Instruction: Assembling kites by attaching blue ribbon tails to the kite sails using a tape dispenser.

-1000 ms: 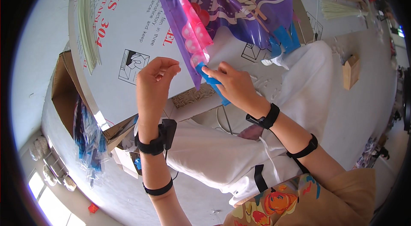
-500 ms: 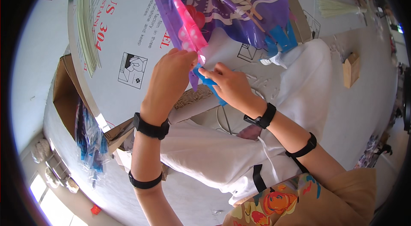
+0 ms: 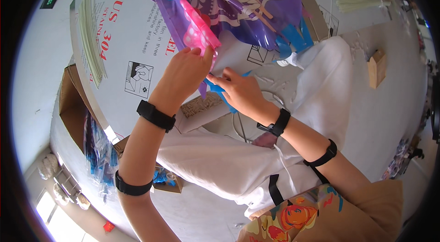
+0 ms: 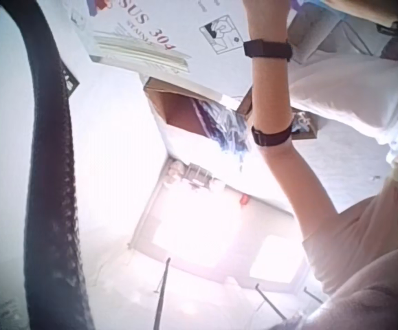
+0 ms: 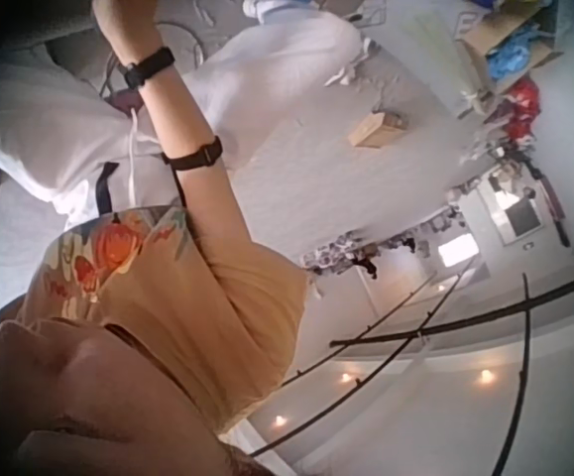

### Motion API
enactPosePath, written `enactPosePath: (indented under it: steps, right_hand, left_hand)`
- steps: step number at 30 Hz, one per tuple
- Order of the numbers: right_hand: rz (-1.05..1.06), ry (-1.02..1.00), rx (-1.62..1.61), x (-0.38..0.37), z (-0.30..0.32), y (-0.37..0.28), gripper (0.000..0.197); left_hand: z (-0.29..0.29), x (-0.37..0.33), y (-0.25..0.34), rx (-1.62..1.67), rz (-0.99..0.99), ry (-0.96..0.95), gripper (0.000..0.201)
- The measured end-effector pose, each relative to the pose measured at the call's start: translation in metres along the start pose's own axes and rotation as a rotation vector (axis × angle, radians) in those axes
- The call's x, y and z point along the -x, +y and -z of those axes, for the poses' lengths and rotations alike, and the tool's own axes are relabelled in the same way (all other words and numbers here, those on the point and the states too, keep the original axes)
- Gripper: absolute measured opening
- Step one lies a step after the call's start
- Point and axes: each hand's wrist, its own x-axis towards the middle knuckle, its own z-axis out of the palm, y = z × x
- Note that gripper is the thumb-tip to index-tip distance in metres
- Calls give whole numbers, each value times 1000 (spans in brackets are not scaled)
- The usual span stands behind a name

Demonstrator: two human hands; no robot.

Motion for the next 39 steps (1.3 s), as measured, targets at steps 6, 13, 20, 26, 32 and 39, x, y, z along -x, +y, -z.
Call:
enactPosePath:
  steps: [6,13,20,26,32,39]
  right_hand:
    - [8,-14,9,-1,1,-1,34]
    - [15,8,-16,1,-1,3,38]
    - [7,-27,-64,2,0,3,44]
    - [7,-27,-59,2,1,3,45]
    - [12,-1,-49,2,-1,3,44]
    - [19,7,-51,3,-2,4,44]
  left_hand:
    - [12,-3,5,7,23,23,38]
    - [34,20,1,140,181,-9,18]
    - [36,23,11,191,249,-37,7]
    - [36,24,12,197,207,116,6]
    - [29,17,8,208,129,78,11]
    - [23,3,9,35,15,-38,28]
